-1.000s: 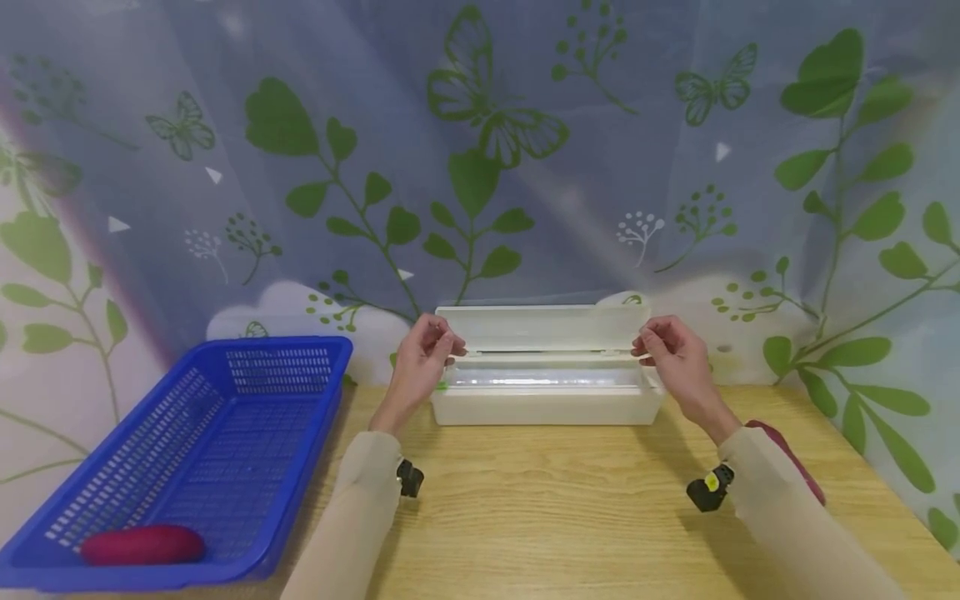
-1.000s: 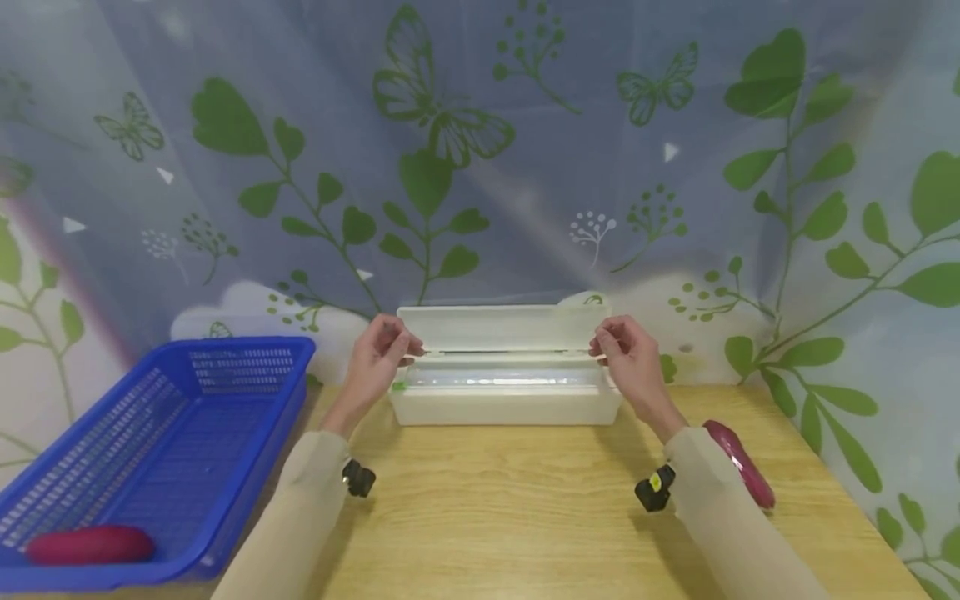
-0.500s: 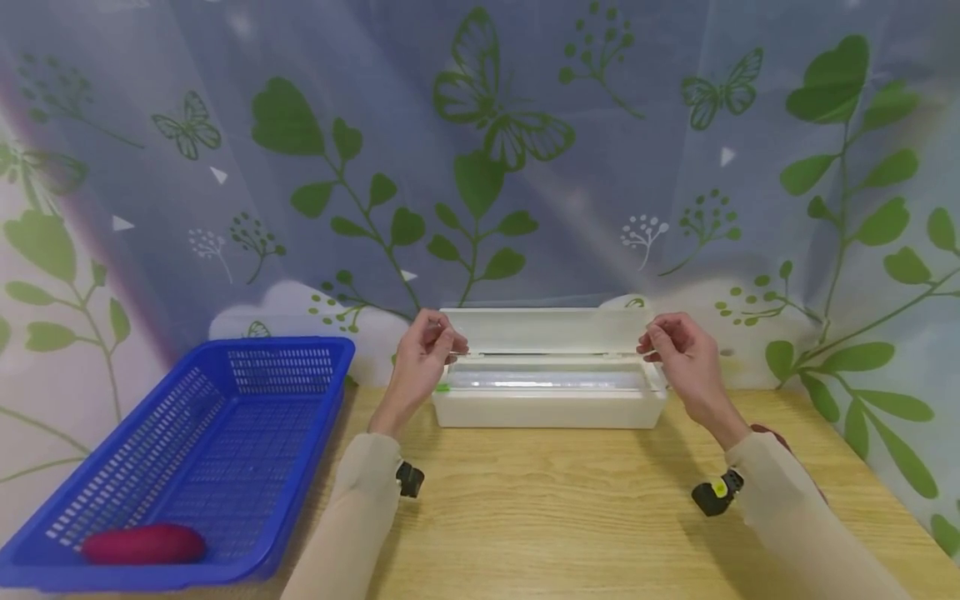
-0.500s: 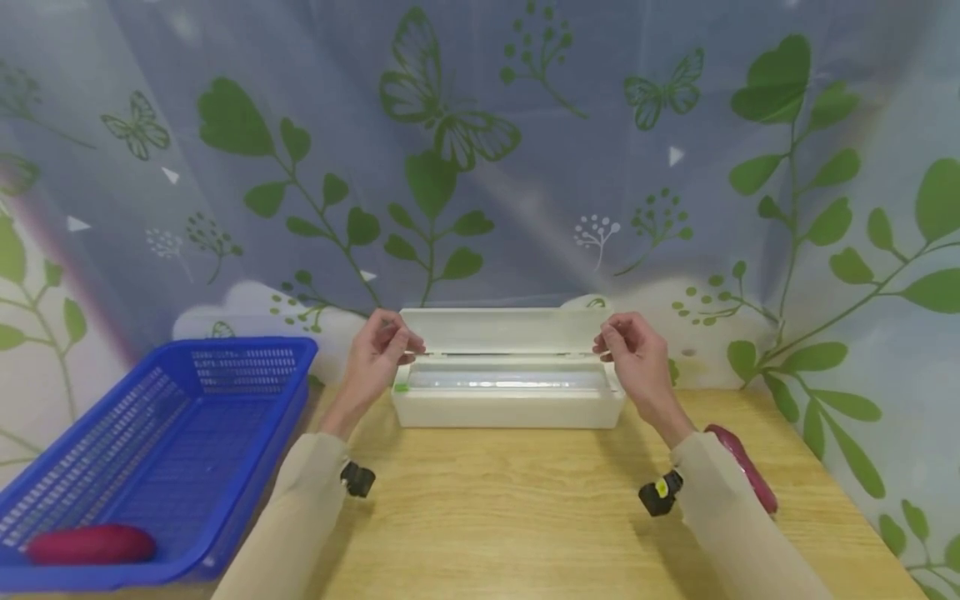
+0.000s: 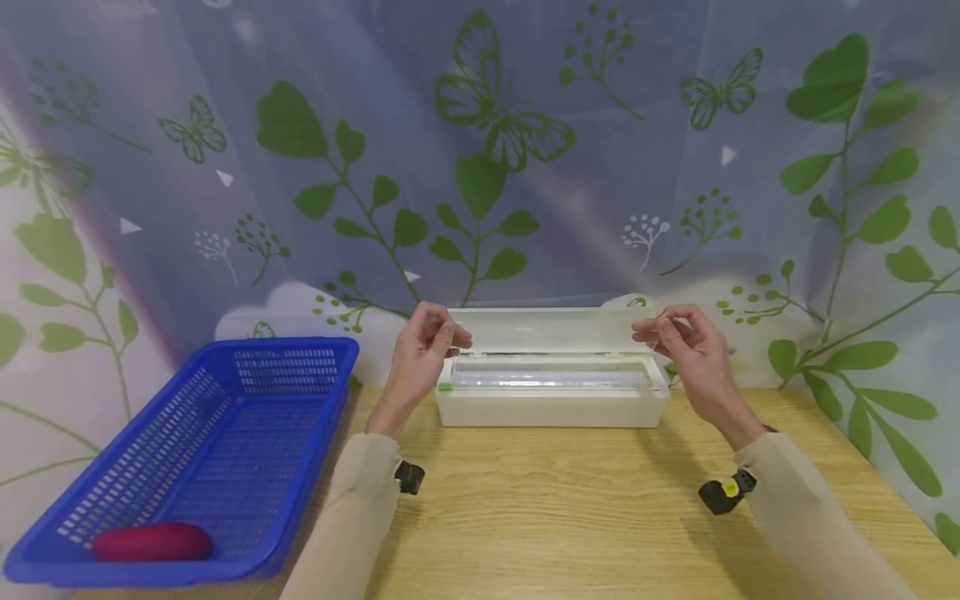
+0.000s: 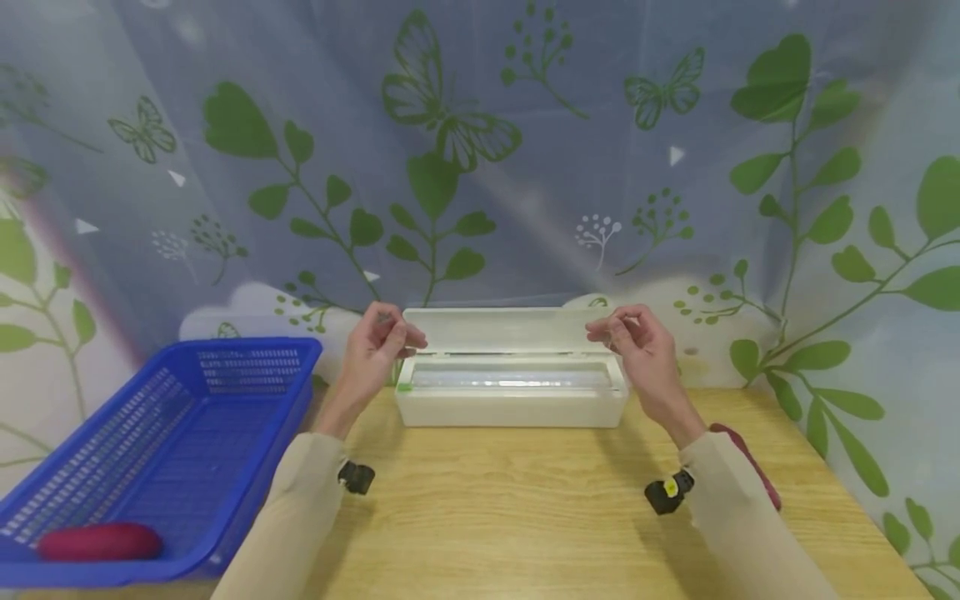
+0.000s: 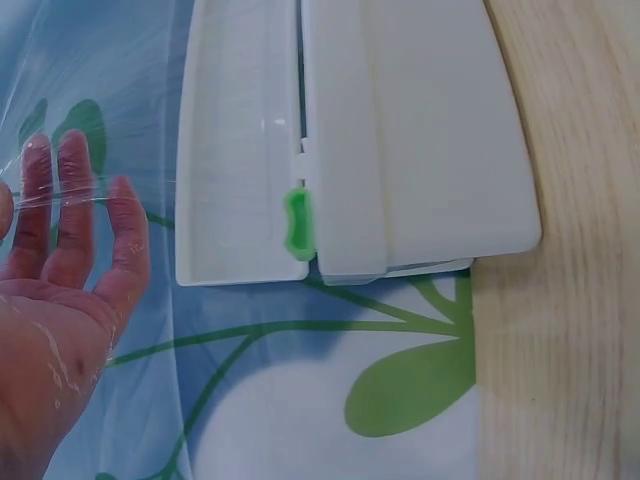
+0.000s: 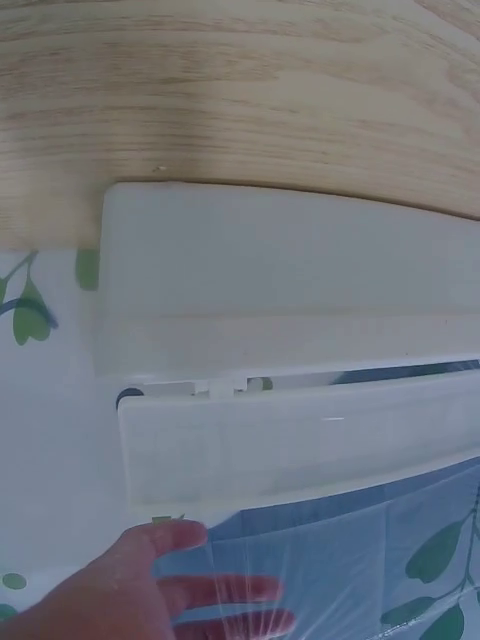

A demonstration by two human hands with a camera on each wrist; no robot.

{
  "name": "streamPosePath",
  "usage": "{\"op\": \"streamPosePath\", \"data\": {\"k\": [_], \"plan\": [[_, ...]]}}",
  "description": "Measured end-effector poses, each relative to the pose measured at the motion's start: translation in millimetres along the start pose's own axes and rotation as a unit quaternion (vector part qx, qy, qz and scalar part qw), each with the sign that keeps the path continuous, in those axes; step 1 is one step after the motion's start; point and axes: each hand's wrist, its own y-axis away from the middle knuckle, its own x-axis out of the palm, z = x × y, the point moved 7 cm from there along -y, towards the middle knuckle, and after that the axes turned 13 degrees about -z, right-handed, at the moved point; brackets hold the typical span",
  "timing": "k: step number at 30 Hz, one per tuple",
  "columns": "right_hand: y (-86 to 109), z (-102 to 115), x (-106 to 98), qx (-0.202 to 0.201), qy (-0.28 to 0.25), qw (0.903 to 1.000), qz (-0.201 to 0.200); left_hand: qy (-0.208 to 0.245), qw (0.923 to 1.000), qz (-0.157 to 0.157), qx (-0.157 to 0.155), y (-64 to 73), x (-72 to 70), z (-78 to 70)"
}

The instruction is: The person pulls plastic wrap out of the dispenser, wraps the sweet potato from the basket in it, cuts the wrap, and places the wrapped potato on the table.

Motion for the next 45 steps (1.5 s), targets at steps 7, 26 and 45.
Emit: {"op": "streamPosePath", "data": {"k": [7, 26, 45], "plan": [[-1.3, 7, 1, 0.006, -0.052, 0.9978, 0.041, 0.023, 0.9995, -0.002, 0.019, 0.1, 0.3, -12.5], [-3.0, 29, 6, 0.035, -0.126, 0.9874, 0.09, 0.074, 0.9967, 0.025, 0.02, -2.1, -5.3, -33.3], [-14.1, 45, 10, 0.029, -0.132, 0.9892, 0.057, 0.057, 0.9972, 0.013, 0.046, -9.3, -10.5, -49.3]]}}
